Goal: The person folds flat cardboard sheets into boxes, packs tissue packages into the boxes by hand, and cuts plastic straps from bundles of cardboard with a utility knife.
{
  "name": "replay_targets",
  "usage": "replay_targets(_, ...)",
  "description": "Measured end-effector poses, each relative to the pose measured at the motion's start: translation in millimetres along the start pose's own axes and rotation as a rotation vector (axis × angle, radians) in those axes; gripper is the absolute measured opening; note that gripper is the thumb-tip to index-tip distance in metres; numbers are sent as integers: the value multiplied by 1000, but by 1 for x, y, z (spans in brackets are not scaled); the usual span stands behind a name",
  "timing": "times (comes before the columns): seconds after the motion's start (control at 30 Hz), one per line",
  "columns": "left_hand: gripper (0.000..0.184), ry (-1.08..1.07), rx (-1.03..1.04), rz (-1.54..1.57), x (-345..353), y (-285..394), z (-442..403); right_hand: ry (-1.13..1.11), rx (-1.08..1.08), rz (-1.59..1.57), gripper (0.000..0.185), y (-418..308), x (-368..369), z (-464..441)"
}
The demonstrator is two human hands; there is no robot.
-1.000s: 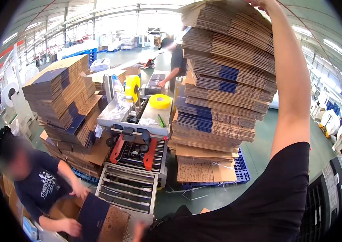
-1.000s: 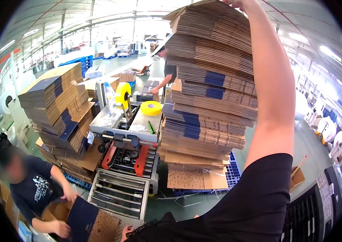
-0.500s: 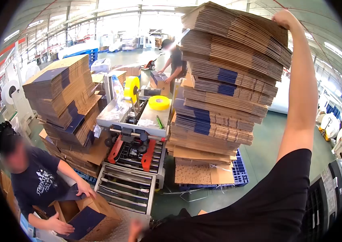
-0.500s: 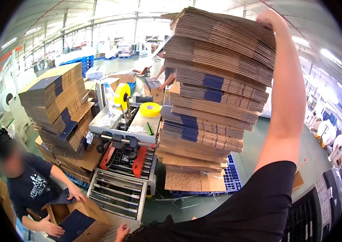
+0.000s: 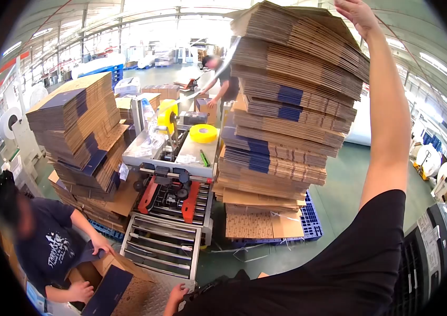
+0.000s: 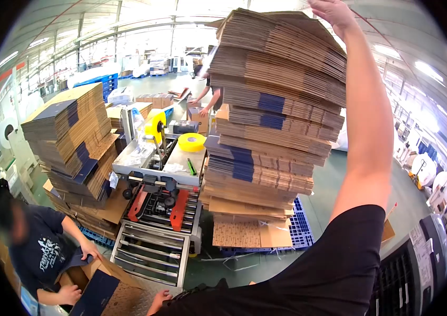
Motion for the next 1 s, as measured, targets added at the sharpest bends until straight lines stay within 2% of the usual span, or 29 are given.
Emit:
replay_targets(0.1,62,-20,-5,-50,-1,14,-10,250,-34,534,34,-32,51,21)
replay_targets(0.13,62,-16,-4,-47,-1,19,-11,264,-79,911,53,-23,59,10)
replay_targets(0.17,62,-15,-27,-13,-1,23,-8,137,56,1087,56,-25,69,5)
replay_targets(0.2,61,-14,-52,21,0,26,-6,132,51,1084,56,-32,80,5)
replay_targets(0.27,61,-6,-51,3,-3,27,0,342,257,1178,55,-35,90,4)
replay_targets(0.3,61,3,-40,-12,-3,29,-1,641,-26,1056,19,-44,97,20)
replay_targets(0.33,61,13,-48,-3,-4,29,2,632,-35,1046,19,-57,102,22)
replay_targets(0.4,56,14,-109,10,-4,33,9,546,78,673,17,-101,98,17)
replay_targets(0.43,56,24,-119,16,-10,40,16,500,-91,482,14,-127,108,39)
replay_targets(0.5,55,246,110,3,-36,82,8,403,-403,207,12,-182,128,93)
replay_targets(0.57,72,473,358,-54,-101,185,-1,276,-642,72,12,-231,147,145)
replay_targets(0.67,100,898,755,-304,-224,365,20,46,-741,16,11,-271,163,178)
replay_targets(0.73,120,1115,853,-451,-286,435,47,-96,-772,-45,10,-279,187,193)
replay_targets(0.77,118,1106,859,-510,-309,451,56,-159,-774,-72,10,-278,201,196)
replay_targets(0.8,117,1090,862,-565,-319,457,68,-219,-767,-94,10,-271,214,193)
replay_targets(0.87,98,1117,758,-313,-310,445,91,-339,-744,-145,11,-254,255,197)
replay_targets(0.9,76,1063,690,-207,-312,408,101,-388,-725,-169,11,-242,277,197)
replay_targets(0.97,69,1127,617,-379,-302,351,143,-473,-662,-219,12,-209,319,199)
replay_targets(1.0,70,1213,502,-460,-287,357,169,-513,-632,-243,12,-191,341,203)
Point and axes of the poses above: each hand's wrist, its own z-axis away from the middle knuckle, its own x-axis out of the palm, y = z × x, the point moved 4 cm from there along -z, towards the middle knuckle, and after that the axes turned 14 degrees about x, right-handed, at the moved point
